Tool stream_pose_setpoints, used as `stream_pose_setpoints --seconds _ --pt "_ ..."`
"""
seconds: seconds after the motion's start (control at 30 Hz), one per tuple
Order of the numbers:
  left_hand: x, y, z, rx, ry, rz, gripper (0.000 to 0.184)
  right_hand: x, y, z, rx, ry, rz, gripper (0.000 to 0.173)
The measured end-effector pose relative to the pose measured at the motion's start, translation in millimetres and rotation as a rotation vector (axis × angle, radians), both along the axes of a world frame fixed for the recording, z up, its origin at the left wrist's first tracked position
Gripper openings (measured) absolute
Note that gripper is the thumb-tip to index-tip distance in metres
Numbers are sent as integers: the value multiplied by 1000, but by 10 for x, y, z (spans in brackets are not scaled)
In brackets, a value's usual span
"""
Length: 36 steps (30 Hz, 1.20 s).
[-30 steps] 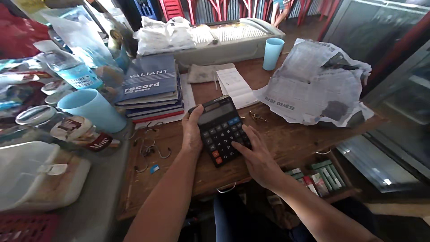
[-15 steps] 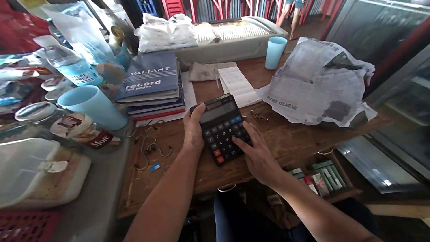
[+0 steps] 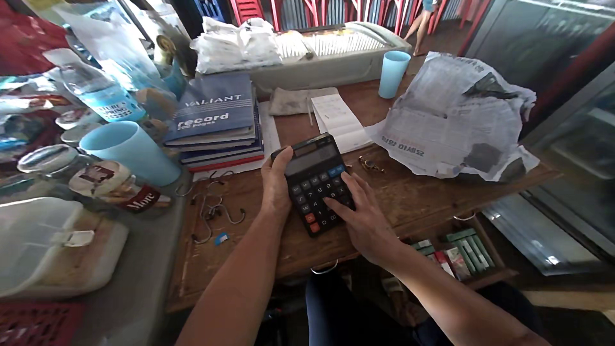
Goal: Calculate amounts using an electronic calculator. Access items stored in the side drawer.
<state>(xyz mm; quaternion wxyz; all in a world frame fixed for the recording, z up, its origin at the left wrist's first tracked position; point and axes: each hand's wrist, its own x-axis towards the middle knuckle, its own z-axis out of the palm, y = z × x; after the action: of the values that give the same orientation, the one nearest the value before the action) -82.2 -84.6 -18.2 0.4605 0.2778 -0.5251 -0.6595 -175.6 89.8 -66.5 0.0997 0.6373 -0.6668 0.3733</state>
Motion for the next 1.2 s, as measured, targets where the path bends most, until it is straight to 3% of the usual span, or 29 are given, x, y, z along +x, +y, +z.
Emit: stream_pose_setpoints --seconds 0.17,0.43,0.83,0.97,1.2 --pt "0 -3 -3 9 1 8 25 65 -37 97 72 94 -54 53" --pt "-4 10 14 -14 -1 -2 21 -90 -89 178 1 50 -97 44" --pt "-11 -20 -6 -29 -21 -4 23 18 -117 198 81 144 -76 52" --pt "-6 -11 10 -27 -39 -5 24 67 85 71 -17 88 19 50" --pt "-9 12 25 -13 -49 9 26 144 173 -92 19 146 34 54"
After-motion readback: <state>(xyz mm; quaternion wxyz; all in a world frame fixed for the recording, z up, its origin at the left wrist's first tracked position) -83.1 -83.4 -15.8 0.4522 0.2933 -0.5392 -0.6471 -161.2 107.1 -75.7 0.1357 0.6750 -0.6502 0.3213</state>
